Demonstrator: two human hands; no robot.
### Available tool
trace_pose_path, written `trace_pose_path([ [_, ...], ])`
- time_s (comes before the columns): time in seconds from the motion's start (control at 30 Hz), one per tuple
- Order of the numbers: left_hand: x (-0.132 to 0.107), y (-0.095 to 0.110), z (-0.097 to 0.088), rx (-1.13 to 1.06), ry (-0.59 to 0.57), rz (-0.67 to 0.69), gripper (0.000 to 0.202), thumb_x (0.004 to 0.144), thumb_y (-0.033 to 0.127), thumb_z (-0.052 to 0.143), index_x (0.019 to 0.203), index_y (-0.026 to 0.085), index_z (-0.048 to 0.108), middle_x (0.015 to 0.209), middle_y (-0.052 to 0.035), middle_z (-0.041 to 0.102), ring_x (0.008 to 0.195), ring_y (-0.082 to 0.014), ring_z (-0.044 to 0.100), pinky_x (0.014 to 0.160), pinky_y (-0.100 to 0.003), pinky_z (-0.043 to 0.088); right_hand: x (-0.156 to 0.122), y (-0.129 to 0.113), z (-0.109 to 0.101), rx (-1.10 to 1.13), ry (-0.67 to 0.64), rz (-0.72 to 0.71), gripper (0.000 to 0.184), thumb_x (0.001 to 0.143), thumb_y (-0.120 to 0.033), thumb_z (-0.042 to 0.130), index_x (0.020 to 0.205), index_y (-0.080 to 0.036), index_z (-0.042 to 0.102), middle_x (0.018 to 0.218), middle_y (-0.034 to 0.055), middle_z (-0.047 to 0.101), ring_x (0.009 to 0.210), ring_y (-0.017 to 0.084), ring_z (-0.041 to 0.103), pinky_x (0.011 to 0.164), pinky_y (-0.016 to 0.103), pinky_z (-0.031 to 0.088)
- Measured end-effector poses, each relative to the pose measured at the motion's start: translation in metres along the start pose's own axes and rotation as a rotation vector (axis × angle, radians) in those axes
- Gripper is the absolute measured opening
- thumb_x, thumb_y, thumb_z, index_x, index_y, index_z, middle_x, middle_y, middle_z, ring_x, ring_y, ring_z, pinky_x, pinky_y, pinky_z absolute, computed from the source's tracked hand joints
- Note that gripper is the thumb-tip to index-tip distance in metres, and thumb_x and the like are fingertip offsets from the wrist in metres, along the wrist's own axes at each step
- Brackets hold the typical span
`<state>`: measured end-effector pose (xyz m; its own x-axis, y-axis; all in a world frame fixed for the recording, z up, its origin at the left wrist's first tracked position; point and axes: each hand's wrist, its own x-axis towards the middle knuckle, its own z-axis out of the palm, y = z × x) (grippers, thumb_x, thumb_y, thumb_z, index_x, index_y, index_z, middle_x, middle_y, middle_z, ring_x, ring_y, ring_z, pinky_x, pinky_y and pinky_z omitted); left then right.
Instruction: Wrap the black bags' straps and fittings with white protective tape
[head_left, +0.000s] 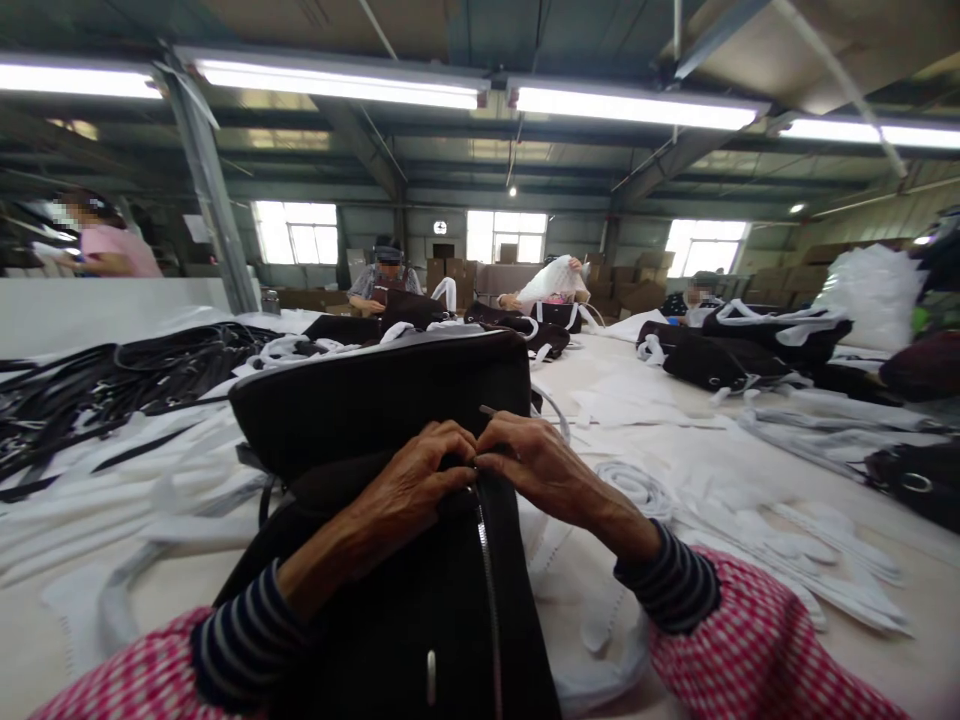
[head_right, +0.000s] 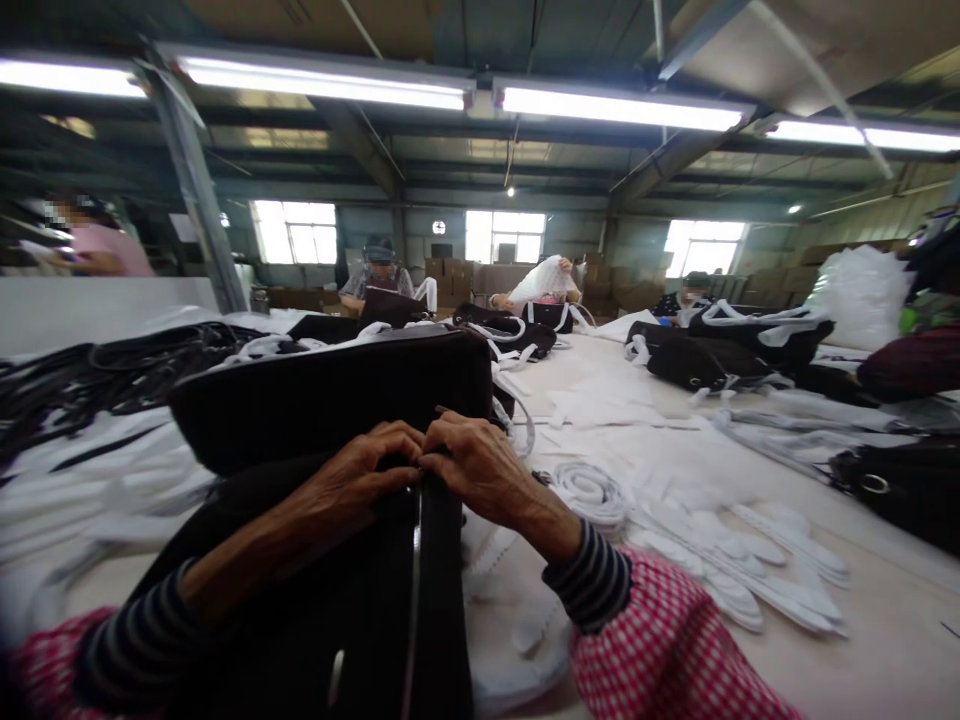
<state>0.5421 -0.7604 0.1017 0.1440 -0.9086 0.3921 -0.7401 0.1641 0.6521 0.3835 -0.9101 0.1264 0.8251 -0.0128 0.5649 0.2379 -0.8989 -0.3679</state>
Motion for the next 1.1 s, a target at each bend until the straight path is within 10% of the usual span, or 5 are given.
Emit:
trace_pose_path([
  [0.37,-0.002,0.02,-0.011,-0.17,0.044,-0.174,0.017,0.087,0.035,0.07,0.086,0.02,0.078,0.112,-0.0051,0.074,0.109,-0.0265,0.066,0.101,-0.037,0.047,-0.018,0.019,0.007,0.799,0.03,0.359,0.023,0.087,-0.038,0.074,0.087,-0.016,0.069,0.067,-0.002,0.058,0.057,0.011,0.048,0.048,0.022,0.033],
  [0.6,-0.003,0.018,-0.007,-0.101,0.042,-0.124,0.023,0.094,0.037,0.06,0.086,0.019,0.072,0.105,-0.005,0.071,0.1,-0.023,0.065,0.093,-0.034,0.047,-0.014,0.011,0.021,0.579,0.088,0.248,0.01,0.082,-0.025,0.076,0.088,-0.017,0.077,0.087,0.0021,0.07,0.082,0.017,0.062,0.07,0.028,0.046],
  [1.1,-0.008,0.017,-0.009,-0.1,0.055,-0.077,0.019,0.092,0.034,0.064,0.085,0.02,0.074,0.108,-0.0048,0.071,0.104,-0.0234,0.064,0.094,-0.034,0.047,-0.013,-0.002,0.041,0.249,0.258,0.194,0.015,0.083,-0.019,0.075,0.073,-0.019,0.064,0.073,-0.0031,0.063,0.066,0.012,0.055,0.06,0.026,0.037],
])
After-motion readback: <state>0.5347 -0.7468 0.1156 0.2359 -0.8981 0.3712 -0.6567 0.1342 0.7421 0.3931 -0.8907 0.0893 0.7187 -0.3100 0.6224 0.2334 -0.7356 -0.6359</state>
